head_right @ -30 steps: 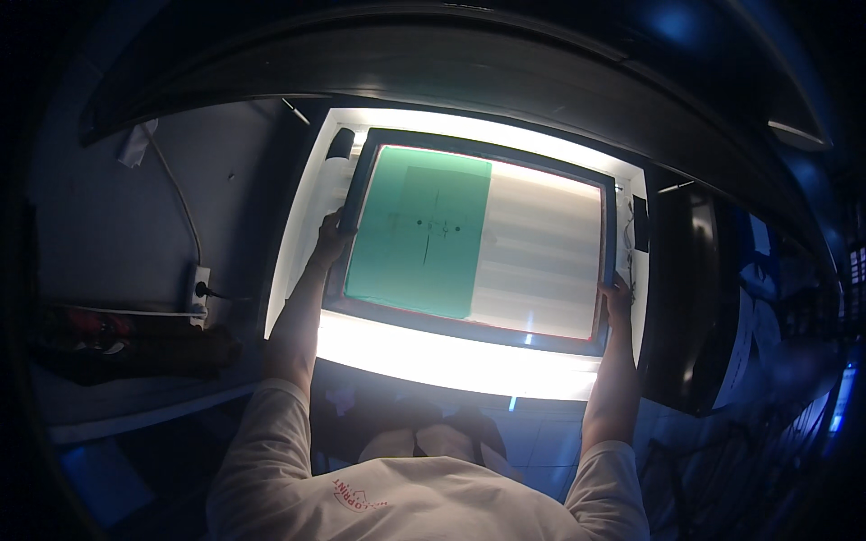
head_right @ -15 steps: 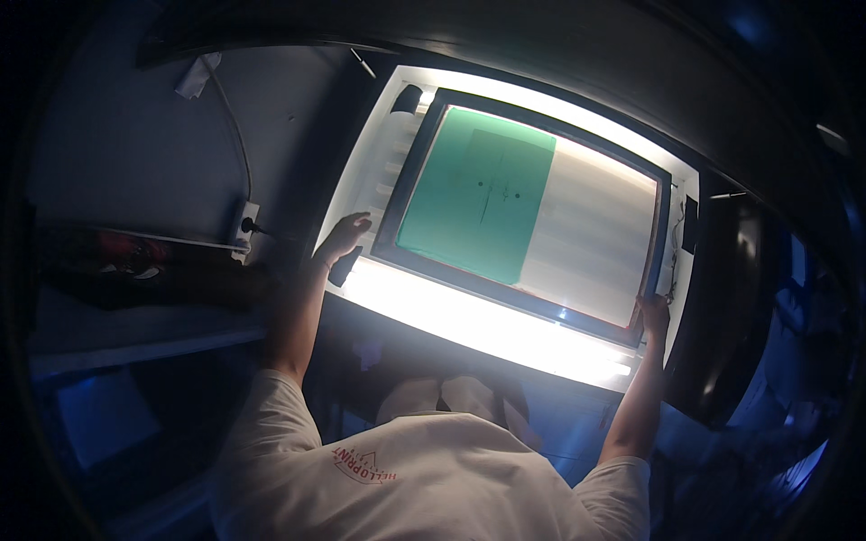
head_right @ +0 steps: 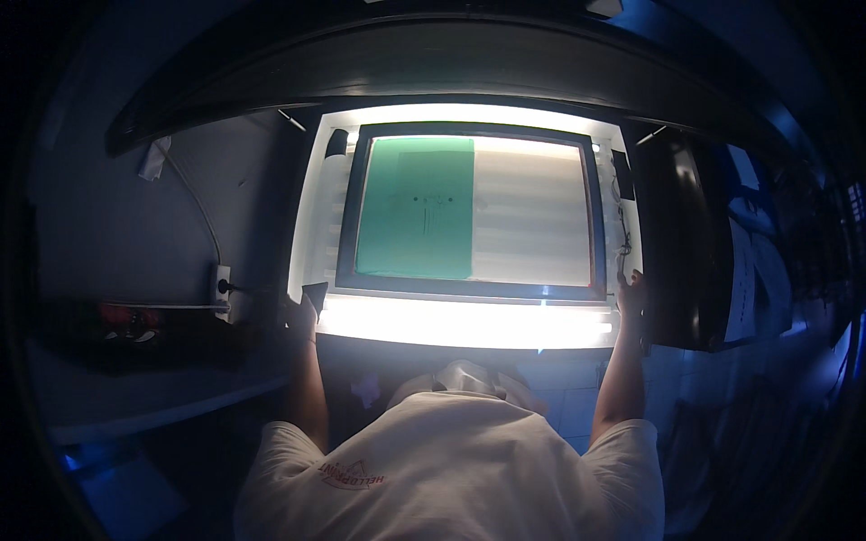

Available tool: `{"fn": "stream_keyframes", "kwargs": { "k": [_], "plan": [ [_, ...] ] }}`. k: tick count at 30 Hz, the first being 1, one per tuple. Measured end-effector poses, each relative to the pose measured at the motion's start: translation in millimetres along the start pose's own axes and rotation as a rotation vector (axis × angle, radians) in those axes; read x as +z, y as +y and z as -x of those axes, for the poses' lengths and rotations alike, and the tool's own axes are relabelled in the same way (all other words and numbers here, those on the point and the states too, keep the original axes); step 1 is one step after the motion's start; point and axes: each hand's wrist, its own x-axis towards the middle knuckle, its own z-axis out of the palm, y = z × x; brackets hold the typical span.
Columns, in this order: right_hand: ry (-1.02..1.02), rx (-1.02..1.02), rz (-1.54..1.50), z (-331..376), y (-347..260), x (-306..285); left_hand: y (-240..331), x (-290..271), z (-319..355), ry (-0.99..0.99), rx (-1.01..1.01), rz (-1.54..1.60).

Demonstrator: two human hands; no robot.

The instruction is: The person opens a screen printing exposure unit, removes a stencil, and exchanges frames with a coworker. They then place a new frame into an oven, remove a previously dried frame, and position it on the exposure unit along with a design sheet.

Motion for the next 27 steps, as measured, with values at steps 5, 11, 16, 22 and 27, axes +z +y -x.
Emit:
{"fn": "stream_keyframes", "kwargs": {
  "k": [5,11,16,22,27],
  "plan": [
    [-0.018,0.343,0.353,61,74,-36,-15,-3,15,-0.489,-0.363,0.124],
    [-0.143,0.503,0.303,60,91,-8,-14,12,4,-0.281,-0.645,1.112],
    [-0.052,0.637,0.364,47,154,-27,23,10,4,-0.609,-0.585,1.917],
    [0.002,0.846,-0.369,77,66,-4,6,1,4,-0.743,-0.829,2.237],
    [0.402,0.271,-0.201,44,149,-55,41,37,38,-0.841,-0.715,1.615]
  ]
}}
